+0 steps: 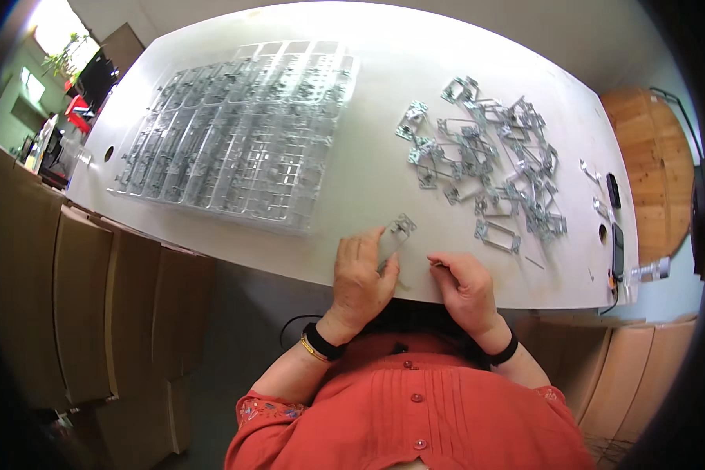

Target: The person sits at a white table and assembles small metal brackets with pins. They pick up a bracket and a pin from a pile, insert the pin into the bracket, and place the assembled unit into a clear plastic organizer tray. The process is repeated continuously throughout the video.

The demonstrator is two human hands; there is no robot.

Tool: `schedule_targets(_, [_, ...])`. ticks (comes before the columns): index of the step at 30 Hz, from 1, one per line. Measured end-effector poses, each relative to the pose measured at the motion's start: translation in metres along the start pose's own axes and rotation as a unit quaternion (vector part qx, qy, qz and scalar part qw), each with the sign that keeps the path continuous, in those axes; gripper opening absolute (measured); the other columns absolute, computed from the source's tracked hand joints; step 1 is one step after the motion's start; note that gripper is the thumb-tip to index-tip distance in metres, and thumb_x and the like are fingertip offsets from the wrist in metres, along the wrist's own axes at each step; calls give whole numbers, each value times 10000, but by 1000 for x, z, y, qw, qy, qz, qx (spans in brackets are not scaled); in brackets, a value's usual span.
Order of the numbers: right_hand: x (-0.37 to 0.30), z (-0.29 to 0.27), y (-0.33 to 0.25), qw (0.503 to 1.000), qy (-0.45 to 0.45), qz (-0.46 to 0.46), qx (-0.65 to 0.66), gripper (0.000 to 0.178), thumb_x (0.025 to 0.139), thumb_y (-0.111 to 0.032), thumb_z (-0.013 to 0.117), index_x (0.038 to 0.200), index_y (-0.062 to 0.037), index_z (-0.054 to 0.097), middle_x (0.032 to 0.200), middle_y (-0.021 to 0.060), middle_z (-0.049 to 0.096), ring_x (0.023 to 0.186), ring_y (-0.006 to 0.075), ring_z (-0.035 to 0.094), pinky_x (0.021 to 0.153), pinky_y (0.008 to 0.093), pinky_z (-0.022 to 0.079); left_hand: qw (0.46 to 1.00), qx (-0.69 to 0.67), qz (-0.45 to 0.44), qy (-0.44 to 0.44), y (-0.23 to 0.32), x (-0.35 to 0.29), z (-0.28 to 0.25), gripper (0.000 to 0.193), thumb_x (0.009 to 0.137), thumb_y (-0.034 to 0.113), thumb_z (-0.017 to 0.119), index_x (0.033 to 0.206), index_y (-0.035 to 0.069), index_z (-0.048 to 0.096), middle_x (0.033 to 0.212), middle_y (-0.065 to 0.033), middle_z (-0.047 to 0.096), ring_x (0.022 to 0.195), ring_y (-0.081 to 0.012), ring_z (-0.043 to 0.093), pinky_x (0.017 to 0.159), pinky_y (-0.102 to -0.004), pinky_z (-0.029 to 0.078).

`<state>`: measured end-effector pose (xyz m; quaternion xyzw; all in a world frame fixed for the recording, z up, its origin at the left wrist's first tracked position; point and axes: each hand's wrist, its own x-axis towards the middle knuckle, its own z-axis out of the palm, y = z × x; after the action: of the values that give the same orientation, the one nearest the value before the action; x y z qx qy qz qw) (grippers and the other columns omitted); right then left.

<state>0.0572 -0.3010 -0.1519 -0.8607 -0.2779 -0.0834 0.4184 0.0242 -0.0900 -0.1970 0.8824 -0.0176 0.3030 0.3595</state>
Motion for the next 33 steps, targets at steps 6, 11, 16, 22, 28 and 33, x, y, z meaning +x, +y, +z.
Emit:
schedule_targets(6, [-4, -3, 2, 1000, -9, 11, 5, 171, 956, 10, 769, 1117, -47, 768, 978, 149, 761, 886, 359, 726, 793, 428, 582, 1000, 4, -7, 9, 1, -2, 0, 516, 877, 72, 839, 1355, -19, 666, 1248, -212, 690, 1129, -416, 656, 985, -493, 551])
schedule_targets(11, [-3, -6, 2, 998, 8, 44, 51, 154, 986, 13, 759, 1132, -36, 760, 980, 157, 762, 888, 335, 742, 788, 388, 587, 1000, -5, 5, -3, 4, -1, -5, 495, 862, 64, 845, 1327, 0, 687, 1211, -198, 692, 1094, -393, 671, 940, -476, 563])
schedule_targets(16, [6, -17, 1, 994, 52, 61, 80, 140, 1015, 16, 761, 1147, -30, 754, 999, 130, 781, 893, 245, 762, 816, 336, 592, 999, -20, 7, -39, 17, -7, -9, 502, 834, 65, 855, 1312, 29, 705, 1007, -141, 676, 870, -310, 678, 745, -429, 570])
schedule_targets(22, [2, -15, 6, 985, 91, 85, 115, 121, 1031, -24, 786, 1146, -20, 748, 981, 77, 773, 879, 157, 724, 819, 302, 577, 995, -57, 34, -77, 25, -5, -10, 519, 816, 86, 878, 1310, 50, 722, 922, -120, 649, 748, -278, 648, 635, -404, 531])
schedule_targets(28, [2, -7, 14, 984, 92, 86, 129, 109, 1039, -39, 786, 1139, -21, 747, 960, 64, 749, 863, 140, 697, 812, 292, 567, 991, -47, 44, -115, 25, 0, -12, 515, 807, 111, 908, 1293, 62, 746, 876, -109, 642, 682, -282, 634, 620, -403, 523])
schedule_targets(33, [5, 0, 21, 986, 78, 81, 121, 96, 1046, -50, 782, 1134, -27, 751, 958, 57, 744, 851, 132, 677, 795, 290, 560, 992, -56, 47, -105, 21, -2, -8, 516, 799, 113, 913, 1287, 66, 753, 858, -105, 636, 665, -272, 619, 607, -399, 504])
